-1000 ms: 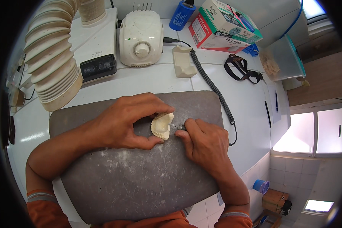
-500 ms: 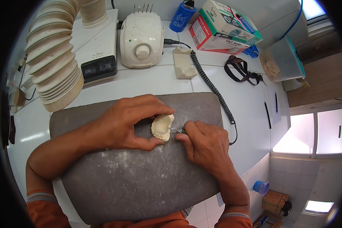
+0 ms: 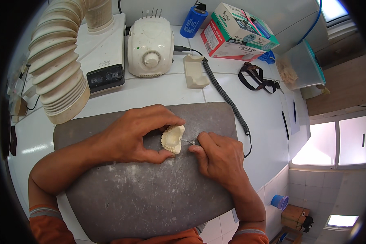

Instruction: Trimming excess plaster from a dental model using a hand tool.

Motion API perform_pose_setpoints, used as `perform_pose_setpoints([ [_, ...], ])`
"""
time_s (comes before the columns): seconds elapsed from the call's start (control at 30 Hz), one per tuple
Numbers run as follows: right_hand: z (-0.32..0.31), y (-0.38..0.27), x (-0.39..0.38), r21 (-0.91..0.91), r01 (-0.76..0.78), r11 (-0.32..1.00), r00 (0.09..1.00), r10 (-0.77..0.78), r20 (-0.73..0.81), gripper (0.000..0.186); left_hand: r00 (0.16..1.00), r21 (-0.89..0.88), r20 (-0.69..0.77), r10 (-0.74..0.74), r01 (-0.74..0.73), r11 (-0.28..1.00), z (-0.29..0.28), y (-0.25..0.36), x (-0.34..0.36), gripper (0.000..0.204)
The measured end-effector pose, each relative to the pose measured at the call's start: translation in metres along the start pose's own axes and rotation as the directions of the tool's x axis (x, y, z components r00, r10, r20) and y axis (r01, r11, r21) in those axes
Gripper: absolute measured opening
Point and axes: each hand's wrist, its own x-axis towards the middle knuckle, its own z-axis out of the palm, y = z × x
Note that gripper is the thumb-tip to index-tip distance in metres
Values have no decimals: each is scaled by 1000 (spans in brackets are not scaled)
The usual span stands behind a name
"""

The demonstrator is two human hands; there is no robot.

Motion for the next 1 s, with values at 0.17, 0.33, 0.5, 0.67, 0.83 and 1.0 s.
perform_pose_setpoints([
  [0.17, 1, 1, 3, -1, 7, 1000, 1000, -7, -11, 39, 1000, 8, 1, -6, 6, 1000, -1, 1, 0, 71],
  [0.33, 0, 1, 3, -4, 16, 1000, 1000, -16, -6, 39, 1000, 2, -1, -3, 3, 1000, -1, 0, 0, 72],
  [0.5, 0, 0, 3, -9, 4, 1000, 1000, -4, 11, 39, 1000, -1, 5, -8, 8, 1000, -2, 1, -1, 72],
  [0.67, -3, 0, 2, -6, -15, 1000, 999, 15, 34, 38, 1000, -7, -3, 14, -14, 1000, 0, 1, 0, 71],
  [0.83, -1, 0, 3, 3, -4, 1000, 1000, 4, 21, 38, 1000, 2, -3, 11, -11, 1000, 0, 1, -1, 70],
  [1.0, -2, 1, 3, 3, -1, 1000, 1000, 1, 28, 38, 1000, -4, 3, 10, -10, 1000, 0, 1, 0, 69],
])
